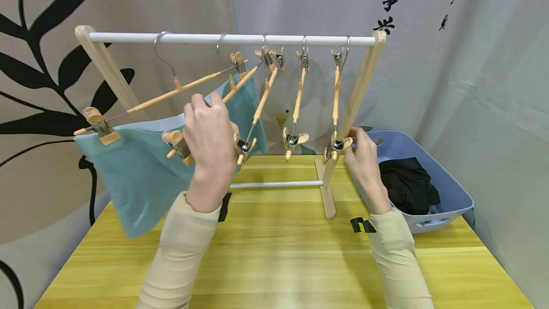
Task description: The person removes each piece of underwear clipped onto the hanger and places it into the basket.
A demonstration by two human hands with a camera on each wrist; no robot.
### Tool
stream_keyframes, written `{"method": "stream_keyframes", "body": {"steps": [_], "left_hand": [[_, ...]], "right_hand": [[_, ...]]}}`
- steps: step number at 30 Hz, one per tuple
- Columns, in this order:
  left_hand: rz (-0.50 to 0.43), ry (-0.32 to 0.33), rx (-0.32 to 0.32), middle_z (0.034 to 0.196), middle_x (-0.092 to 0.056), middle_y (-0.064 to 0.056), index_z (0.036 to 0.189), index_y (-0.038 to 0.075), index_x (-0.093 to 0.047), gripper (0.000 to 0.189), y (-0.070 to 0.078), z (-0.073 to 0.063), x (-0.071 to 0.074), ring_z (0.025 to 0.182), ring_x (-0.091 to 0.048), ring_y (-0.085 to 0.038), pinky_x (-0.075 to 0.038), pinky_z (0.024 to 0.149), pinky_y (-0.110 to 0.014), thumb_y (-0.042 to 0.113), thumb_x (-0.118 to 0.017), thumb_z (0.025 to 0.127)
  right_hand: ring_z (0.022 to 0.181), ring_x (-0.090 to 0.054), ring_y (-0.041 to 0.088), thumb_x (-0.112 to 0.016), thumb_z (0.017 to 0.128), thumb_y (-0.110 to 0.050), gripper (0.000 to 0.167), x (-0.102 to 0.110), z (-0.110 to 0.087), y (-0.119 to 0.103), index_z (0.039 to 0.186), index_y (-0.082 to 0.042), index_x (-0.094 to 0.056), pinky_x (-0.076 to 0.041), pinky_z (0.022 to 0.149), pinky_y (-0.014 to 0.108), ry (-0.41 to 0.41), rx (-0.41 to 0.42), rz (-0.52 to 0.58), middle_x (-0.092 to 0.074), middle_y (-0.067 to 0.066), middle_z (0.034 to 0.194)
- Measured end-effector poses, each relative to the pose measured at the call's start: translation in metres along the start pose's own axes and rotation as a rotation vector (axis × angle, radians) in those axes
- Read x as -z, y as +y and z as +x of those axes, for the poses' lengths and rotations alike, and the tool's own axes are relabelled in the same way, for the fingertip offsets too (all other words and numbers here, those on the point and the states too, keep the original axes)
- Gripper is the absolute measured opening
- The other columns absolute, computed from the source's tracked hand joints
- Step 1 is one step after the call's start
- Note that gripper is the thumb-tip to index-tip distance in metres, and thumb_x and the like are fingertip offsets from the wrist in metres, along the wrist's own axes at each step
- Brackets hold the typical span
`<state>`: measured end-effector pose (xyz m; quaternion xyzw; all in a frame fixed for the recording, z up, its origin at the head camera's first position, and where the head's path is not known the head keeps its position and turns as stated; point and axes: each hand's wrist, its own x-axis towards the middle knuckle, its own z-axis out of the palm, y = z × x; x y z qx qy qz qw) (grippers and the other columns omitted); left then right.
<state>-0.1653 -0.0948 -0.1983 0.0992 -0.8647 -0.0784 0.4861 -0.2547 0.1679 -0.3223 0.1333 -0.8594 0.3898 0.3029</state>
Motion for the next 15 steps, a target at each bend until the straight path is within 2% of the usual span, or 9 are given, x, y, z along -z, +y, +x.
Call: {"method": "stream_keyframes", "body": {"steps": [5,10,15], "left_hand": [[0.012,0.025,-0.001,0.08,-0.058,-0.02,0.083,-0.006,-0.064,0.02,0.0008,-0.0023,-0.0001,0.068,-0.054,-0.034,-0.049,0.06,-0.038,-0.01,-0.044,0.082],[0.005,0.051,0.001,0.083,-0.06,-0.02,0.081,-0.005,-0.064,0.023,0.0026,-0.0044,0.001,0.071,-0.053,-0.034,-0.05,0.067,-0.038,-0.01,-0.042,0.082],[-0.048,0.051,-0.017,0.092,-0.063,-0.022,0.089,-0.006,-0.067,0.026,0.0044,-0.0067,0.0065,0.079,-0.056,-0.036,-0.051,0.074,-0.039,-0.012,-0.042,0.082]], "right_hand": [[0.097,-0.064,0.04,-0.056,0.095,-0.01,0.027,0.0002,-0.0002,-0.0015,0.116,0.006,-0.054,-0.054,0.076,0.05,-0.002,0.001,0.002,-0.061,0.025,0.107],[0.095,-0.063,0.039,-0.056,0.094,-0.009,0.026,0.0001,-0.0006,-0.0019,0.115,0.007,-0.054,-0.054,0.073,0.05,0.011,0.011,-0.004,-0.061,0.026,0.105],[0.094,-0.063,0.039,-0.055,0.094,-0.008,0.025,-0.0001,-0.001,-0.0021,0.114,0.007,-0.055,-0.054,0.072,0.049,0.016,0.013,-0.005,-0.061,0.026,0.104]]}}
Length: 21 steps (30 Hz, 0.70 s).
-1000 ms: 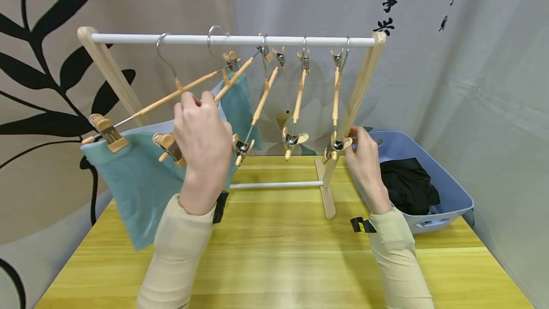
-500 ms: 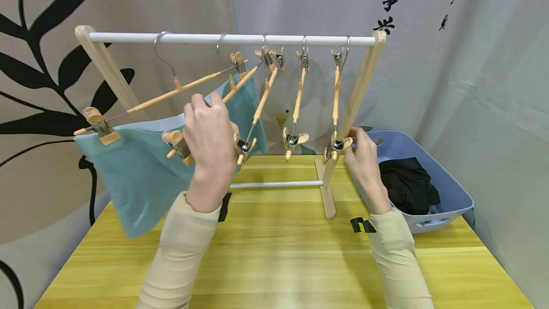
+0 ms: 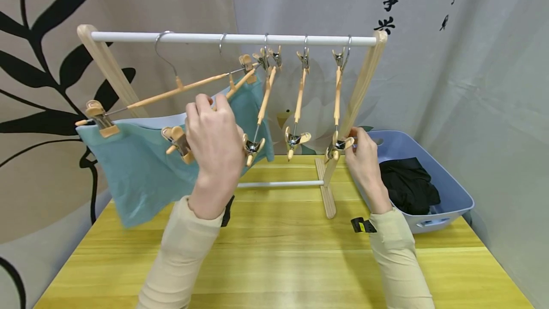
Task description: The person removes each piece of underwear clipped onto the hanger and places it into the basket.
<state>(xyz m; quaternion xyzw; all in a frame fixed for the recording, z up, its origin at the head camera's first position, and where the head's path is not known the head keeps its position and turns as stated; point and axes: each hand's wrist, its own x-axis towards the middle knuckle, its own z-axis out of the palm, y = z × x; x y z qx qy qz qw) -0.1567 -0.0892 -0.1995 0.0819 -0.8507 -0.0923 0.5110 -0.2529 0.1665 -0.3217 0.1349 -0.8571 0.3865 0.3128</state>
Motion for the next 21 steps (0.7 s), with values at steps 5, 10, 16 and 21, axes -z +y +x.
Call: {"method": "stream_keyframes", "body": {"steps": [5,10,16,21], "left_hand": [[-0.072,-0.007,-0.037,0.098,-0.063,-0.024,0.097,-0.007,-0.067,0.029,0.001,-0.002,0.008,0.085,-0.056,-0.039,-0.051,0.077,-0.041,-0.013,-0.043,0.082],[-0.12,0.034,-0.058,0.098,-0.064,-0.023,0.098,-0.006,-0.067,0.025,0.002,-0.004,0.018,0.086,-0.056,-0.039,-0.051,0.074,-0.043,-0.008,-0.045,0.087],[-0.15,0.122,-0.057,0.092,-0.065,-0.02,0.097,-0.003,-0.069,0.021,0.001,-0.004,0.03,0.081,-0.056,-0.038,-0.049,0.067,-0.046,0.001,-0.049,0.093],[-0.152,0.162,-0.045,0.088,-0.065,-0.018,0.095,0.0,-0.07,0.022,-0.005,-0.002,0.04,0.078,-0.055,-0.038,-0.049,0.065,-0.047,0.01,-0.051,0.096]], "right_hand": [[0.095,-0.063,0.039,-0.054,0.095,-0.009,0.026,0.0,0.0,0.0,0.115,0.007,-0.054,-0.054,0.072,0.049,-0.004,-0.008,0.0,-0.061,0.025,0.105],[0.094,-0.063,0.039,-0.055,0.095,-0.009,0.026,-0.001,0.001,-0.001,0.115,0.007,-0.054,-0.054,0.072,0.049,-0.003,-0.009,0.001,-0.061,0.025,0.105],[0.093,-0.064,0.039,-0.056,0.094,-0.009,0.026,-0.002,0.001,-0.001,0.115,0.007,-0.054,-0.054,0.072,0.049,0.003,-0.004,0.004,-0.061,0.025,0.104],[0.095,-0.064,0.039,-0.055,0.095,-0.009,0.026,-0.002,0.001,-0.001,0.115,0.007,-0.054,-0.055,0.073,0.05,-0.006,-0.005,0.007,-0.061,0.026,0.105]]}}
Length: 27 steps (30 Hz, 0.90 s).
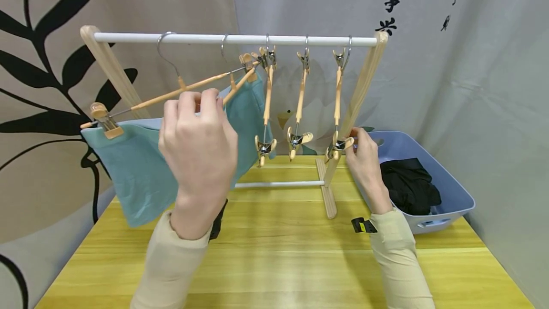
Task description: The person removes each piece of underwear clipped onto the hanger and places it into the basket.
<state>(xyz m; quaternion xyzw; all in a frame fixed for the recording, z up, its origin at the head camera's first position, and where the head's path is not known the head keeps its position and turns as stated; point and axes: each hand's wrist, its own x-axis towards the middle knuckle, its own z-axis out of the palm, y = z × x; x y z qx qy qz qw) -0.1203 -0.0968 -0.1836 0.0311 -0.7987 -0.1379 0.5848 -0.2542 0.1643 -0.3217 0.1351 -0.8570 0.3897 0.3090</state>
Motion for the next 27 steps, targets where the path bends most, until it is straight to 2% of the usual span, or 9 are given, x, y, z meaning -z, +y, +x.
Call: {"method": "stream_keyframes", "body": {"steps": [4,8,15,23,27], "left_hand": [[-0.02,-0.007,0.033,0.089,-0.066,-0.019,0.095,0.0,-0.07,0.028,-0.009,0.004,0.008,0.08,-0.057,-0.038,-0.05,0.067,-0.05,0.018,-0.049,0.098],[-0.025,-0.009,0.094,0.092,-0.067,-0.019,0.099,0.001,-0.071,0.033,-0.021,0.01,0.014,0.082,-0.057,-0.04,-0.048,0.066,-0.053,0.024,-0.046,0.099],[0.007,-0.003,0.175,0.093,-0.069,-0.022,0.101,0.0,-0.071,0.042,-0.04,0.018,0.016,0.08,-0.057,-0.042,-0.045,0.068,-0.054,0.032,-0.043,0.099],[0.011,-0.066,0.266,0.096,-0.07,-0.023,0.105,-0.001,-0.07,0.044,-0.059,0.026,0.015,0.086,-0.057,-0.045,-0.041,0.076,-0.053,0.034,-0.044,0.099],[0.012,-0.113,0.254,0.097,-0.069,-0.023,0.106,-0.002,-0.07,0.046,-0.066,0.03,0.012,0.087,-0.057,-0.045,-0.041,0.079,-0.053,0.035,-0.043,0.1]], "right_hand": [[0.096,-0.064,0.039,-0.053,0.095,-0.009,0.026,0.001,-0.001,0.0,0.116,0.007,-0.053,-0.055,0.074,0.05,-0.012,-0.009,0.003,-0.06,0.025,0.106],[0.096,-0.063,0.039,-0.052,0.096,-0.009,0.026,0.001,-0.001,0.0,0.117,0.007,-0.053,-0.055,0.074,0.05,-0.019,-0.015,0.004,-0.06,0.025,0.107],[0.095,-0.064,0.038,-0.053,0.095,-0.008,0.025,0.001,-0.001,0.001,0.116,0.006,-0.054,-0.055,0.074,0.05,-0.019,-0.016,0.01,-0.06,0.024,0.107],[0.096,-0.064,0.038,-0.053,0.095,-0.009,0.026,0.001,-0.001,0.001,0.117,0.005,-0.053,-0.055,0.075,0.049,-0.023,-0.022,0.009,-0.06,0.024,0.107],[0.096,-0.064,0.039,-0.053,0.096,-0.009,0.026,0.001,0.0,0.001,0.117,0.005,-0.053,-0.055,0.075,0.05,-0.022,-0.023,0.011,-0.06,0.024,0.108]]}}
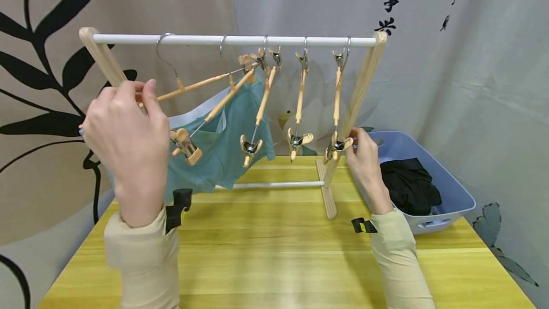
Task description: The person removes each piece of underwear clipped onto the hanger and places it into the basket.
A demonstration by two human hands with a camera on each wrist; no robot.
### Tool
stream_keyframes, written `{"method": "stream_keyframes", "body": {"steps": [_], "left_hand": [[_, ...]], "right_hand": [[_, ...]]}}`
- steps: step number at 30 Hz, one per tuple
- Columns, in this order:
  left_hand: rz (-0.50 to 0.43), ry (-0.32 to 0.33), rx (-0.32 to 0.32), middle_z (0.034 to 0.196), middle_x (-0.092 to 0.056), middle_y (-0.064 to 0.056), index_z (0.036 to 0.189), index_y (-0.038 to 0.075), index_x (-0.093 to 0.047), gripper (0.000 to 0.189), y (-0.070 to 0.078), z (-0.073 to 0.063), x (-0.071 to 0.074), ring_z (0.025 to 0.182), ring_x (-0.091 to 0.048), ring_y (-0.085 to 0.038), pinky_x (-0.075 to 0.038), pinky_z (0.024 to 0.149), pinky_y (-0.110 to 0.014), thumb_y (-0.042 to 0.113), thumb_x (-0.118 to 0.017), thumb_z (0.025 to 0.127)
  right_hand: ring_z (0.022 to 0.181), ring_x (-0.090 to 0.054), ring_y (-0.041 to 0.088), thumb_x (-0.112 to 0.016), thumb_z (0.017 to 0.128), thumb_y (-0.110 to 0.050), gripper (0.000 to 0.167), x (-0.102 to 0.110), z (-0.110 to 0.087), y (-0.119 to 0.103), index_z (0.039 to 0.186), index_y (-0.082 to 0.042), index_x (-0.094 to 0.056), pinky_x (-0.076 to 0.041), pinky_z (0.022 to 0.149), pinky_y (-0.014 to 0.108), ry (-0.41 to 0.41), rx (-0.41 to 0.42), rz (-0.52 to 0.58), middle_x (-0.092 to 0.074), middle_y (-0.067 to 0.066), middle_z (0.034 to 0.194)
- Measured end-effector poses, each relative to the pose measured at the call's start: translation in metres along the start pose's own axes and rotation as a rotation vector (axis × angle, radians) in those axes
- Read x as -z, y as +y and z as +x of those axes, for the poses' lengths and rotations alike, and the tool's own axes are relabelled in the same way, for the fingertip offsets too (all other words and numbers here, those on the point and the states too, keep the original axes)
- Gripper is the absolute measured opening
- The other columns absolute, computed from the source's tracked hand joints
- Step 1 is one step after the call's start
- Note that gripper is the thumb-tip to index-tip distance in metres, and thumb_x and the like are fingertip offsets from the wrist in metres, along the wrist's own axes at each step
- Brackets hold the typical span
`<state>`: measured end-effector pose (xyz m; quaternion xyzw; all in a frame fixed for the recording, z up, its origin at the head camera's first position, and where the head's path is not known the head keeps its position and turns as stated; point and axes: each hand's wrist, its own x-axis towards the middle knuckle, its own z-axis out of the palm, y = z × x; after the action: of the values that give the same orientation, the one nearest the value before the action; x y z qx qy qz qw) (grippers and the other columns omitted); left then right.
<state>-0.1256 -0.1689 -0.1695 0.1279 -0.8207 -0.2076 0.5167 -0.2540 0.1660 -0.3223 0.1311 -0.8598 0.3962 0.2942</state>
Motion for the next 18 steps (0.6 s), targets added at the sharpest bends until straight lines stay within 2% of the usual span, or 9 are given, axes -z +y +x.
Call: {"method": "stream_keyframes", "body": {"steps": [4,12,18], "left_hand": [[-0.017,-0.051,-0.033,0.096,-0.068,-0.025,0.105,-0.004,-0.069,0.043,-0.007,0.003,-0.007,0.089,-0.057,-0.044,-0.042,0.082,-0.053,0.031,-0.045,0.099],[-0.087,-0.136,-0.107,0.1,-0.068,-0.026,0.104,-0.006,-0.069,0.034,-0.021,0.009,-0.02,0.093,-0.059,-0.043,-0.044,0.079,-0.051,0.023,-0.054,0.096],[-0.083,-0.182,-0.153,0.108,-0.065,-0.026,0.109,-0.003,-0.068,0.027,-0.031,0.017,-0.027,0.103,-0.055,-0.044,-0.042,0.087,-0.055,0.017,-0.058,0.094]], "right_hand": [[0.096,-0.064,0.039,-0.053,0.096,-0.01,0.026,0.0,0.0,0.001,0.117,0.005,-0.053,-0.055,0.075,0.05,0.001,-0.002,-0.001,-0.06,0.024,0.108],[0.095,-0.064,0.038,-0.054,0.095,-0.008,0.025,0.0,0.0,0.002,0.116,0.005,-0.054,-0.055,0.074,0.049,0.007,0.002,0.005,-0.061,0.025,0.108],[0.094,-0.064,0.038,-0.055,0.095,-0.01,0.026,0.001,0.0,0.002,0.116,0.005,-0.054,-0.055,0.075,0.049,0.008,0.004,0.002,-0.061,0.025,0.108]]}}
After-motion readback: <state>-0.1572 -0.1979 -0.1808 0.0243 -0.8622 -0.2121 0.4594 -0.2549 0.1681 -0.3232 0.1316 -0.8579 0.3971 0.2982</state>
